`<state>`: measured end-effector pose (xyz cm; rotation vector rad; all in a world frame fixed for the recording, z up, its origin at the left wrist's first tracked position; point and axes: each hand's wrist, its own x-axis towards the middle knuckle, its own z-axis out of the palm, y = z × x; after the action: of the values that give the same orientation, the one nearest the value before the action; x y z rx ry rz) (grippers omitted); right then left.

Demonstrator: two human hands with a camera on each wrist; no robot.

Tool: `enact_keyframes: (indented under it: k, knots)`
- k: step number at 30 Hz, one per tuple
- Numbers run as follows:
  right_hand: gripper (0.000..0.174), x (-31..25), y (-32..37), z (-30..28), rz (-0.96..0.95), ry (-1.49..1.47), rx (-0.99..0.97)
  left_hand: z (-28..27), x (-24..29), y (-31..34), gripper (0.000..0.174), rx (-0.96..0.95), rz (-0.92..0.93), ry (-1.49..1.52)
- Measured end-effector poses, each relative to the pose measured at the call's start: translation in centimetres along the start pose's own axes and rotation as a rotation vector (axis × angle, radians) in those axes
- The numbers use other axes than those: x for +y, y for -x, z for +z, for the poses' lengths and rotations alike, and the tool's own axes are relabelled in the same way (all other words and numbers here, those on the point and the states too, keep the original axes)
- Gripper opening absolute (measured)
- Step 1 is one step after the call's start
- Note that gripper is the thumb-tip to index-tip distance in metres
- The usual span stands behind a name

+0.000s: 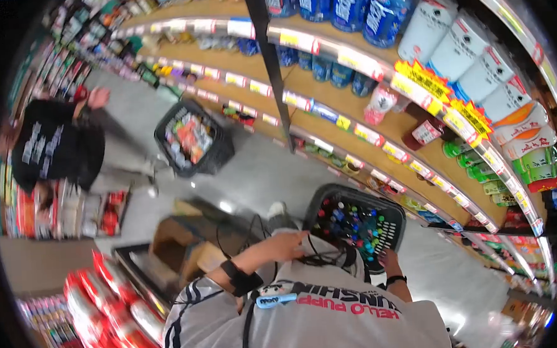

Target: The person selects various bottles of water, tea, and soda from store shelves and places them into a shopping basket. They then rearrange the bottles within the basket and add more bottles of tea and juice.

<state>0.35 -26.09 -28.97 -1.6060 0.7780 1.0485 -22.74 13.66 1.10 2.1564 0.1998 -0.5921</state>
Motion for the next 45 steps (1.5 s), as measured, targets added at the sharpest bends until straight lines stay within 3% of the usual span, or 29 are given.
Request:
enact_keyframes:
  k: [2, 4, 6, 7, 10, 12, 14, 15, 18, 22, 25, 28, 30, 32, 34, 36, 38, 43, 45]
  knots:
    - [0.016, 1.5, 3.0, 4.9, -0.008, -0.132, 0.105, -4.4, -3.8, 0.2, 0.056, -0.059, 0.106, -0.03]
    - [0.019, 3.0, 5.6, 10.8, 0.077, -0.117, -0.023, -9.2, -6.3, 0.3, 0.05, -0.164, 0.105, -0.049]
    - [0.022, 3.4, 7.8, 16.7, 0.159, -0.06, -0.149, -13.0, -9.3, 0.5, 0.046, -0.23, 0.045, 0.114]
    - [0.022, 2.9, 8.4, 19.2, 0.041, 0.031, -0.227, -14.2, -10.4, 1.0, 0.044, -0.264, 0.007, 0.209]
    - [0.022, -0.3, 8.1, 28.4, -0.296, 0.321, -0.482, -17.5, -12.6, 2.5, 0.041, -0.077, -0.025, 0.118]
    - [0.022, -3.5, 7.7, 33.8, -0.52, 0.522, -0.665, -18.4, -14.0, 2.8, 0.04, -0.054, -0.023, 0.082]
    - [0.022, -8.1, 12.8, 38.0, -0.577, 0.489, -0.515, -18.4, -15.3, 3.1, 0.04, -0.048, -0.006, 0.01]
    - [0.022, -9.2, 14.8, 39.0, -0.604, 0.472, -0.446, -18.4, -15.8, 3.1, 0.04, -0.063, 0.0, -0.042]
    - [0.021, -8.6, 12.3, 38.5, -0.53, 0.422, -0.428, -18.6, -15.1, 3.9, 0.039, 0.017, 0.05, -0.078]
    - [0.02, -6.1, 10.3, 34.4, -0.266, 0.519, -0.308, -19.3, -14.0, 5.0, 0.04, 0.092, 0.047, -0.013]
    - [0.02, -3.6, 11.1, 30.4, -0.004, 0.31, -0.271, -20.0, -13.9, 6.8, 0.044, 0.185, -0.115, 0.004]
    - [0.019, -0.1, 2.8, 24.0, -0.429, 0.536, -0.755, -20.4, -15.2, 10.4, 0.043, 0.416, -0.245, 0.211]
    - [0.02, -3.0, 4.4, 25.8, -0.288, 0.544, -0.542, -21.0, -16.8, 12.5, 0.041, 0.515, -0.289, 0.18]
    - [0.021, -5.6, 3.2, 27.1, 0.105, 0.189, -0.429, -21.7, -17.6, 14.5, 0.039, 0.58, -0.387, 0.261]
    - [0.023, -8.4, 4.8, 31.0, -0.073, 0.232, -0.264, -22.2, -19.5, 15.9, 0.038, 0.646, -0.4, 0.258]
    - [0.026, -11.4, 4.2, 34.8, -0.133, 0.458, -0.231, -23.0, -20.7, 17.4, 0.038, 0.698, -0.403, 0.274]
    - [0.025, -13.7, 5.3, 39.0, -0.26, 0.551, -0.245, -25.0, -21.0, 19.3, 0.038, 0.717, -0.425, 0.319]
    - [0.026, -18.6, 6.1, 51.7, -0.487, 0.655, -0.215, -29.4, -25.5, 23.8, 0.043, 0.687, -0.573, 0.029]
    - [0.02, -19.0, 6.0, 56.5, -0.583, 0.641, -0.239, -32.2, -26.3, 25.7, 0.044, 0.745, -0.473, 0.028]
